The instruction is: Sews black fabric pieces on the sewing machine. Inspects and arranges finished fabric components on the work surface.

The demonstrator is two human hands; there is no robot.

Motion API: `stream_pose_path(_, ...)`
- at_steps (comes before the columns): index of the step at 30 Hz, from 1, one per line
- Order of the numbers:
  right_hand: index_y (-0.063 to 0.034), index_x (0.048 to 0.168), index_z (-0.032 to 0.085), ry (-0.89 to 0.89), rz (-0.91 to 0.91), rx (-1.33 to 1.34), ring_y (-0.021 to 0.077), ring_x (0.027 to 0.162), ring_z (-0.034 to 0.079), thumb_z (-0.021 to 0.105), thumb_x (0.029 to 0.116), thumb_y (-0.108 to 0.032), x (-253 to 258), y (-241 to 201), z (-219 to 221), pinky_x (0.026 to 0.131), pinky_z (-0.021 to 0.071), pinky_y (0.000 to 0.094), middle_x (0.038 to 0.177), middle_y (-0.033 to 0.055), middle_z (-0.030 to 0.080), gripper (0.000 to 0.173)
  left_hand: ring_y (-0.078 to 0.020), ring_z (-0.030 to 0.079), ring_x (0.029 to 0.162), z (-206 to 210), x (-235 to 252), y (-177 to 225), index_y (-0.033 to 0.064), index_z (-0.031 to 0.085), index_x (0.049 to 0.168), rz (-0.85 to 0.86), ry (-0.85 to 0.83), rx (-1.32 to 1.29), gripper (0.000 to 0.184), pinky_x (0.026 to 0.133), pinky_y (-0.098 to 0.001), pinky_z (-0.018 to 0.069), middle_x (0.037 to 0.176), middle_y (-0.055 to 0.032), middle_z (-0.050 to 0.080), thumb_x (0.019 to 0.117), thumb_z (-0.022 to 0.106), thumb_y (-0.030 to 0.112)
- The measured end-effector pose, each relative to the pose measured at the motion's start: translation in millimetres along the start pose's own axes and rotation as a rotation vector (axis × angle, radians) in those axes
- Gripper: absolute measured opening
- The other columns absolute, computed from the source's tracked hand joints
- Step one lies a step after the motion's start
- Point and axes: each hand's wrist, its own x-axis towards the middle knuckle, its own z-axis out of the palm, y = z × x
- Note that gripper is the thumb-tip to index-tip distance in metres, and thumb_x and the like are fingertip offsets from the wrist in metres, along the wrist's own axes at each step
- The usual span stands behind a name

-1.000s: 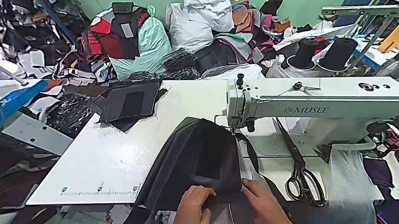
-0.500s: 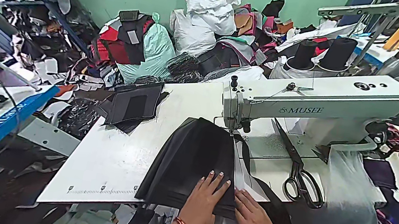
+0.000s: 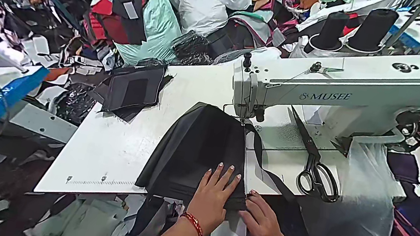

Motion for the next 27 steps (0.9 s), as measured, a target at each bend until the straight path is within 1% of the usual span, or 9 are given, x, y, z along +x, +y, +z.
stream_pose_path(1,-0.013,0.092,0.065,-0.003,0.022,0.008,0.021,0.096,0.07,0.05,0.103,-0.011,-2.8,0.7,-2.3,0.105,0.0495,0.0319,0.089,0.0077,0.069,0.019,-0.045,0.032,0.151,2.9,-0.5,0.5,0.0128,0.052,0.152,0.017,0.03,0.013,0.091,0.115,-0.0659,0.0306,0.163,-0.0159,0.039,0.0665,0.079,-0.003)
stream_pose_path(5,-0.0105,0.083,0.063,0.005,0.019,0.058,0.0195,0.093,0.072,0.051,0.1003,-0.008,-3.9,2.9,-5.2,0.104,0.0499,0.0295,0.082,0.0076,0.07,0.021,-0.0468,0.039,0.147,10.7,-1.5,4.6,0.0106,0.054,0.15,0.054,0.094,0.038,0.091,0.112,-0.0672,0.0341,0.16,-0.0183,0.043,0.0639,0.08,-0.005)
stream_pose_path(14,-0.0112,0.081,0.061,-0.015,-0.006,0.104,0.0178,0.093,0.071,0.052,0.0994,-0.008,-3.9,8.0,-7.7,0.106,0.0489,0.0292,0.08,0.0053,0.069,0.021,-0.0478,0.043,0.144,18.2,-1.5,6.1,0.0058,0.054,0.148,0.093,0.135,0.111,0.093,0.109,-0.0678,0.0383,0.158,-0.0211,0.045,0.0606,0.085,-0.002)
stream_pose_path(17,-0.0097,0.086,0.061,-0.023,-0.002,0.161,0.0179,0.095,0.071,0.052,0.1004,-0.008,-5.1,10.6,-9.8,0.106,0.0493,0.0288,0.085,0.0071,0.069,0.017,-0.0491,0.046,0.141,24.7,-2.2,4.3,0.0041,0.056,0.147,0.12,0.178,0.134,0.092,0.107,-0.0688,0.0401,0.155,-0.0226,0.047,0.0601,0.086,-0.002)
stream_pose_path(19,-0.0094,0.096,0.057,0.0,0.017,0.189,0.0182,0.095,0.069,0.05,0.1033,-0.009,-6.6,14.1,-8.3,0.108,0.0493,0.0317,0.092,0.009,0.064,0.009,-0.05,0.048,0.14,30.4,-2.3,2.0,0.0039,0.057,0.145,0.14,0.231,0.134,0.09,0.105,-0.0701,0.0412,0.153,-0.0231,0.05,0.0596,0.085,-0.003)
stream_pose_path(21,-0.0132,0.108,0.051,0.005,0.054,0.099,0.0186,0.106,0.064,0.048,0.1065,-0.014,-5.9,19.3,-3.7,0.114,0.0422,0.035,0.104,0.0084,0.059,0.004,-0.0519,0.049,0.138,34.1,-3.0,-1.0,0.0029,0.06,0.142,0.168,0.268,0.116,0.088,0.104,-0.0714,0.0416,0.15,-0.0245,0.053,0.0592,0.086,-0.002)
stream_pose_path(24,-0.013,0.12,0.065,-0.097,0.112,-0.043,0.0228,0.124,0.063,0.047,0.1008,-0.007,3.4,24.0,-1.4,0.117,0.0378,0.0404,0.121,0.0089,0.07,0.027,-0.0518,0.048,0.138,31.4,-6.1,-3.8,-0.0011,0.062,0.138,0.214,0.242,0.079,0.08,0.107,-0.0709,0.0396,0.147,-0.0258,0.055,0.0628,0.084,0.011)
stream_pose_path(26,-0.0122,0.12,0.07,-0.158,0.078,-0.069,0.0235,0.126,0.063,0.046,0.0976,-0.002,5.9,26.0,0.0,0.115,0.0398,0.0414,0.125,0.0073,0.073,0.035,-0.0506,0.05,0.137,28.7,-8.4,-6.5,-0.0043,0.064,0.134,0.249,0.244,0.063,0.068,0.108,-0.0701,0.0392,0.145,-0.027,0.057,0.0789,0.074,0.034)
stream_pose_path(27,-0.0118,0.117,0.072,-0.148,0.059,-0.066,0.0229,0.124,0.064,0.046,0.0983,-0.002,6.5,27.1,2.0,0.114,0.0416,0.0396,0.123,0.0067,0.073,0.034,-0.049,0.052,0.136,27.0,-8.7,-8.5,-0.0037,0.066,0.133,0.262,0.255,0.071,0.071,0.108,-0.0679,0.0413,0.143,-0.0263,0.058,0.0886,0.061,0.052)
